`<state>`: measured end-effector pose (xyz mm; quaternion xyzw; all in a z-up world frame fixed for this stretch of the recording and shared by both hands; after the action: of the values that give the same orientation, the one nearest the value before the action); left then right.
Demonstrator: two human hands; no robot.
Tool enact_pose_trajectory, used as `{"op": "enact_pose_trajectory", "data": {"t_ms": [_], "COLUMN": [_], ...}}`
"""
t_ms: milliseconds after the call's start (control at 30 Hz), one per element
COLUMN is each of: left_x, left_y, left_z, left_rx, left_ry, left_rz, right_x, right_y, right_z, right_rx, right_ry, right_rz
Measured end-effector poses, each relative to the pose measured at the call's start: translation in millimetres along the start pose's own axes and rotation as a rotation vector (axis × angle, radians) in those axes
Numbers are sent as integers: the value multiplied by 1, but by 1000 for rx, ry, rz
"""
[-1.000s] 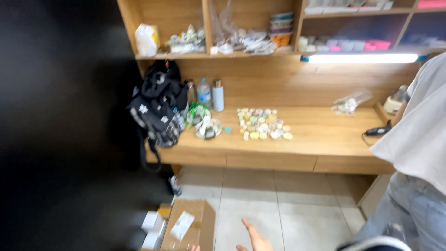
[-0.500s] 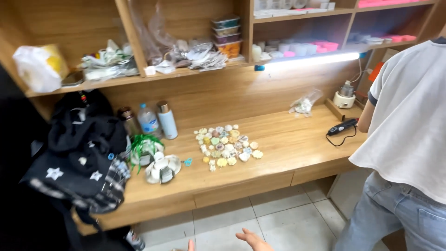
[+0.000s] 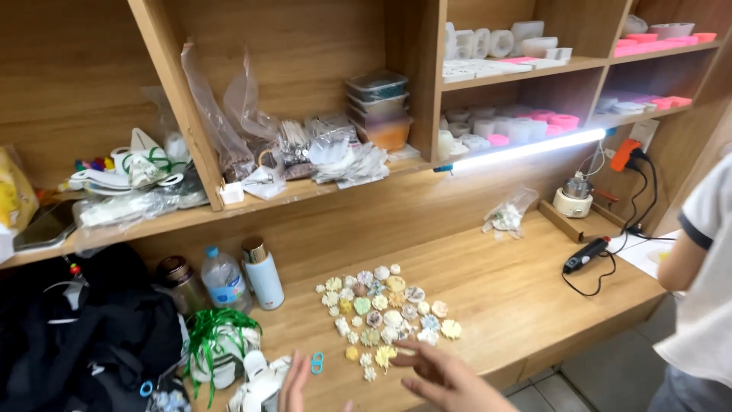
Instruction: Picking up decorative shaped candles from a storage shelf and placing them onto a glass display shelf.
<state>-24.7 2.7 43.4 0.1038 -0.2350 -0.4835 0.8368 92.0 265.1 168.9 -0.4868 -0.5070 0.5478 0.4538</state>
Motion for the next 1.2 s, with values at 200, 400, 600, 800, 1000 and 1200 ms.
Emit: {"op": "enact_pose_trajectory", "data": {"t_ms": [200, 400, 600, 800, 1000, 1200], "left_x": [66, 75, 48, 22, -8, -18], "left_y": [96, 139, 163, 168, 133, 113], "left_z": [245, 394, 528, 650, 751, 772], "left_rx": [-70, -207, -441, -542, -537, -488], "left_ry": [-30, 10, 212, 231, 145, 87], "left_rz": [-15, 131, 251, 391, 484, 505], "right_x": [21, 46, 67, 82, 64, 41], "right_y": [-160, -303, -462, -588, -641, -645], "right_z": [68, 153, 250, 370, 448, 477], "right_rx": [263, 731, 1175, 1375, 981, 510], "right_ry": [51, 44, -9, 129, 327, 96], "right_rz": [-153, -266, -292, -441, -646, -789]}}
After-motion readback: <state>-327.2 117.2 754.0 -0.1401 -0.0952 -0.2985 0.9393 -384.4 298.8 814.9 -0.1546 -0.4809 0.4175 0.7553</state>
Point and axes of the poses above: each hand's wrist, its own z-axis towards the middle knuckle, its own x-axis out of the back of the hand, y = z × x, the point moved 5 cm from there along z, towards the middle knuckle, and after that the axes turned 13 degrees about z, right-handed, at the moved point
